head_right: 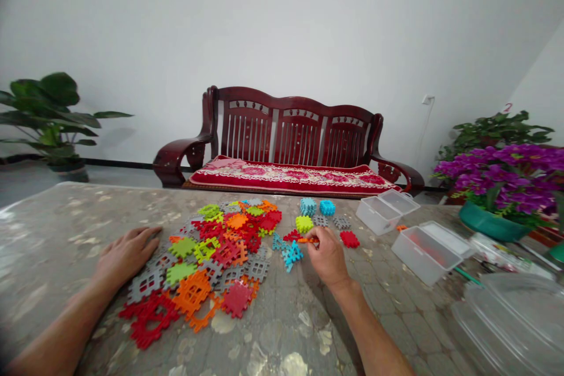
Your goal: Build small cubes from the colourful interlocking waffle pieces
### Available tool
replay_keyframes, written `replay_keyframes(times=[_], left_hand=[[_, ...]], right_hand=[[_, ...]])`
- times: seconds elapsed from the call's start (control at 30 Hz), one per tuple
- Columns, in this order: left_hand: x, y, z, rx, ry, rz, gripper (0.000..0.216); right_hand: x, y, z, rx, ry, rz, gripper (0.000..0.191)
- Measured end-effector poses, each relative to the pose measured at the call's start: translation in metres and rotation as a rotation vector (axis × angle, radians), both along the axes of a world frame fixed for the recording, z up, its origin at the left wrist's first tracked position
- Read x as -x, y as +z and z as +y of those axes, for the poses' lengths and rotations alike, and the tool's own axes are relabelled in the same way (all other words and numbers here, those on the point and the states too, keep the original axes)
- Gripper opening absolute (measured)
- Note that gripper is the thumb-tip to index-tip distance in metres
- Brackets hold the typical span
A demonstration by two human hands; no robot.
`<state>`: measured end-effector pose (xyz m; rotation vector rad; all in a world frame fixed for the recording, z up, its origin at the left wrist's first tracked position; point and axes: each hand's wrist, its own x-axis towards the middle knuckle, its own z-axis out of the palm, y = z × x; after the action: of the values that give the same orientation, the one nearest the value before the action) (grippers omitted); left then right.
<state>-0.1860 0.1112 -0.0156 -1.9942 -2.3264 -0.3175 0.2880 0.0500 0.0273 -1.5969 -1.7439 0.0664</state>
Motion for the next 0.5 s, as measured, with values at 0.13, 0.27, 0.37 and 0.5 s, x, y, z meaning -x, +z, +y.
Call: replay_keyframes(times=[0.13,0.27,0.37,0.5], left_hand=[[0.000,0.000,0.000,0.003,0.001,-0.004,0.051],[-0.001,0.001,0.000,-0.012,-0.002,-0.005,0.049],[-0.001,0.002,0.000,0.010,-0.002,-0.002,0.051],[-0.001,0.002,0.000,0.016,0.009,-0.004,0.052]], right_hand=[[-0.030,-0.010,-0.003,0.164,0.039,-0.081,0.035],[-0.041,-0.005,-0.006,0.262,-0.092,-0.139,0.032],[-0.040,0.000,-0.009,0.335,-0.162,-0.202,0.020],[-0.037,0.000,-0.013,0.389,-0.135,-0.279,0.031]])
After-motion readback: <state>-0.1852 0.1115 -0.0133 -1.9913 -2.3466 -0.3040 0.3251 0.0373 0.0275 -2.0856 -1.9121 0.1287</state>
